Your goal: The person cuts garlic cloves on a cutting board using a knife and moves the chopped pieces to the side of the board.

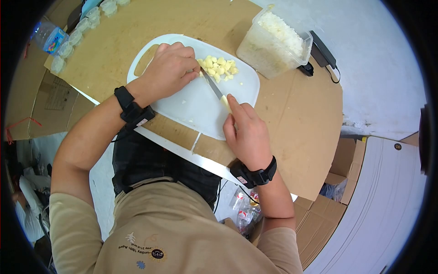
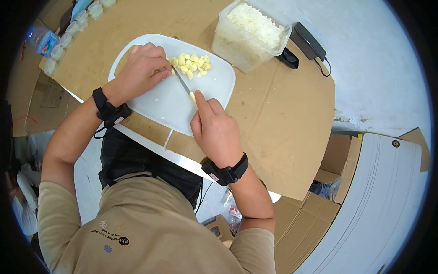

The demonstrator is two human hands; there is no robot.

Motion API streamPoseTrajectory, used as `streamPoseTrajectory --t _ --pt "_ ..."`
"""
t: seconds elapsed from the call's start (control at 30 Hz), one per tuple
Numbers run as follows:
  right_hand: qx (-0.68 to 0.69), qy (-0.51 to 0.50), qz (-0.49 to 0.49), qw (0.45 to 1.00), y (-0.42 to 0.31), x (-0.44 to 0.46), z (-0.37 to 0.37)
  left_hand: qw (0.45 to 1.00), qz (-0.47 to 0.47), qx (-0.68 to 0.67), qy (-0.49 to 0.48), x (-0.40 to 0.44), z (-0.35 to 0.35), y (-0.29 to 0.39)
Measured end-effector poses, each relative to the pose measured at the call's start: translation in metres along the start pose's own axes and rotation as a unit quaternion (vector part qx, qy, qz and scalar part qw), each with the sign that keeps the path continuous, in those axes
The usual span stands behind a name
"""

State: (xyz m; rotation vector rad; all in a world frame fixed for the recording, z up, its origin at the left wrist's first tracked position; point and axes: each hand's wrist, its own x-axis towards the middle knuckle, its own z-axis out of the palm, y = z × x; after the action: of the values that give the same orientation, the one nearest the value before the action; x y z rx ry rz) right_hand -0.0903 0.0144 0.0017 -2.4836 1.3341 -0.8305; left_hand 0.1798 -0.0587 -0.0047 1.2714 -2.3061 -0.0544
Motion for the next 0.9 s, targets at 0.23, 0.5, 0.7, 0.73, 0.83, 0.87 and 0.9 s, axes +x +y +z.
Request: streamPoseTrajectory --t 0.23,0.5,0.7,0.73,0.83,0.87,0.9 --pt "-0.027 -0.044 0.012 0.999 -0.0001 0.0001 -0.0008 1.000 -0.006 -0.003 -0.005 0.0010 0.0004 0.0002" --pt "0.009 -0.010 0.007 1.000 0.0027 0.0008 0.0014 1.000 -0.010 -0.007 -0.007 0.0000 -0.0018 -0.0008" --pt "0.000 -0.001 0.002 1.000 -0.0010 -0.0009 -0.0012 1.000 -0.002 -0.006 -0.007 0.0003 -0.0003 -0.0015" --pt "-0.005 0.000 -0.002 1.000 -0.0009 -0.0014 -0.0007 1.000 0.003 -0.002 -0.002 0.0004 0.0002 -0.0023" --pt "-0.018 -0.020 -0.002 1.000 -0.0006 -0.0009 -0.0005 1.000 0.003 0.001 -0.003 0.0004 0.0002 -0.0019" --pt "-0.018 -0.020 -0.002 1.000 -0.0012 -0.0016 -0.0010 1.000 0.000 0.001 -0.005 0.0009 -0.0003 -0.0010" --pt "-0.022 -0.029 0.002 0.999 -0.0016 -0.0013 -0.0014 1.000 0.001 0.002 -0.004 0.0015 -0.0008 -0.0004"
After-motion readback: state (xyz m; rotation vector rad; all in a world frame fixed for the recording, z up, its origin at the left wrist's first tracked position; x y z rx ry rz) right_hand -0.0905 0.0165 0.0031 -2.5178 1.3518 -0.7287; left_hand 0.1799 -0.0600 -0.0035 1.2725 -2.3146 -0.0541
